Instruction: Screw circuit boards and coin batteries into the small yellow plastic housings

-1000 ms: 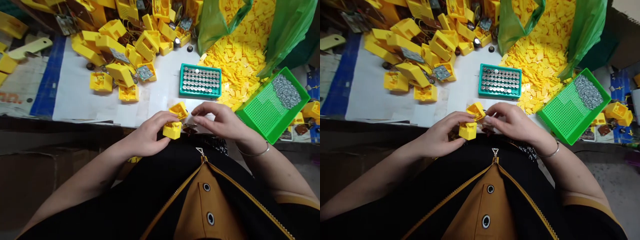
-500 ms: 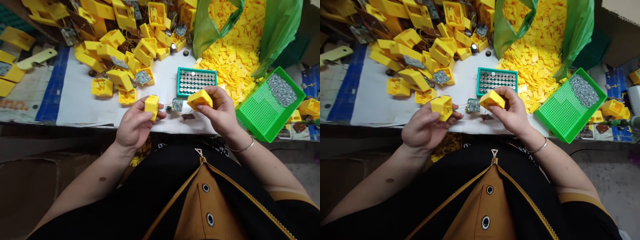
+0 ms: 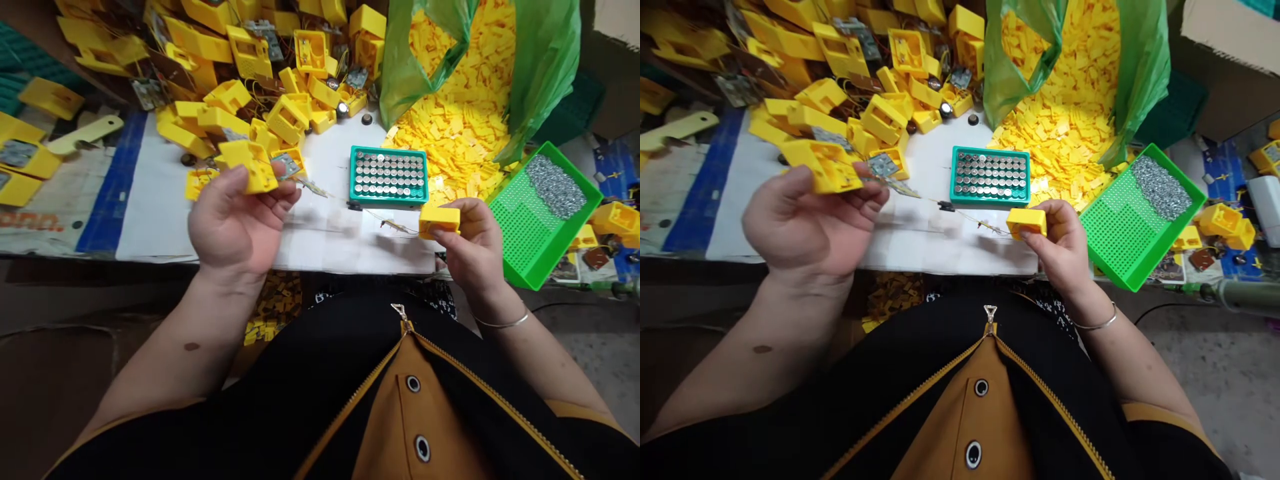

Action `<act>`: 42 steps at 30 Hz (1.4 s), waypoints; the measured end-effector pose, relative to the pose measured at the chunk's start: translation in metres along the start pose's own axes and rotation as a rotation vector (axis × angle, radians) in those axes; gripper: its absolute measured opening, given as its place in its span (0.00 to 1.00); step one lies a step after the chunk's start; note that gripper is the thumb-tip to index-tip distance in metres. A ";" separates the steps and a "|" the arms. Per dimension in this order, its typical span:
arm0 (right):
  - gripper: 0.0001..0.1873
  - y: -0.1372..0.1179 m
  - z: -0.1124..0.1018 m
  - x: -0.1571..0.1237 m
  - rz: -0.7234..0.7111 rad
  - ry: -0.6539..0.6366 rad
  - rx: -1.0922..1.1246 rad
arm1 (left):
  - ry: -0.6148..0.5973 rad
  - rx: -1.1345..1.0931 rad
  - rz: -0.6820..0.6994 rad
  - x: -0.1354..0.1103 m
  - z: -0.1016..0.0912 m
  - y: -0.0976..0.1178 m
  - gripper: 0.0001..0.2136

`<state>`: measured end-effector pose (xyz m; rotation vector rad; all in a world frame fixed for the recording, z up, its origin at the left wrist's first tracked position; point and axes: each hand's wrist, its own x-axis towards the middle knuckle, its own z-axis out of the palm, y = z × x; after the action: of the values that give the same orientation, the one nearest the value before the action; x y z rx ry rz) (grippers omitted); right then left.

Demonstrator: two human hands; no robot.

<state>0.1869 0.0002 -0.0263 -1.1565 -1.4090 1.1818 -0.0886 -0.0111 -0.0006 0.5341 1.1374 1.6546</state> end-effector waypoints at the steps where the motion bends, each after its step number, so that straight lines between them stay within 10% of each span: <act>1: 0.20 0.002 -0.002 -0.002 0.005 0.023 -0.008 | -0.022 0.025 0.015 0.003 0.001 0.002 0.06; 8: 0.17 0.012 -0.006 -0.009 -0.052 -0.058 -0.270 | -0.006 0.028 -0.049 0.001 0.010 -0.006 0.06; 12: 0.21 -0.001 -0.001 -0.009 -0.379 -0.142 -0.826 | -0.008 0.024 -0.132 -0.005 0.006 -0.016 0.05; 16: 0.14 -0.019 0.029 0.000 -0.680 -0.304 -1.026 | -0.017 0.018 -0.139 -0.010 0.003 -0.019 0.05; 22: 0.15 -0.018 0.084 0.022 -0.548 -0.596 -1.292 | -0.024 -0.041 -0.163 -0.017 0.004 -0.015 0.06; 34: 0.19 -0.026 0.070 0.012 -0.341 -0.604 -0.709 | 0.079 -0.194 -0.023 -0.013 -0.003 0.020 0.07; 42: 0.12 -0.059 0.116 0.085 -0.454 -0.465 -0.557 | 0.076 -0.066 -0.108 -0.003 0.015 0.047 0.10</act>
<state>0.0568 0.0661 0.0271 -0.8599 -2.3157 0.7712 -0.0990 -0.0098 0.0480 0.3641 1.1423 1.6249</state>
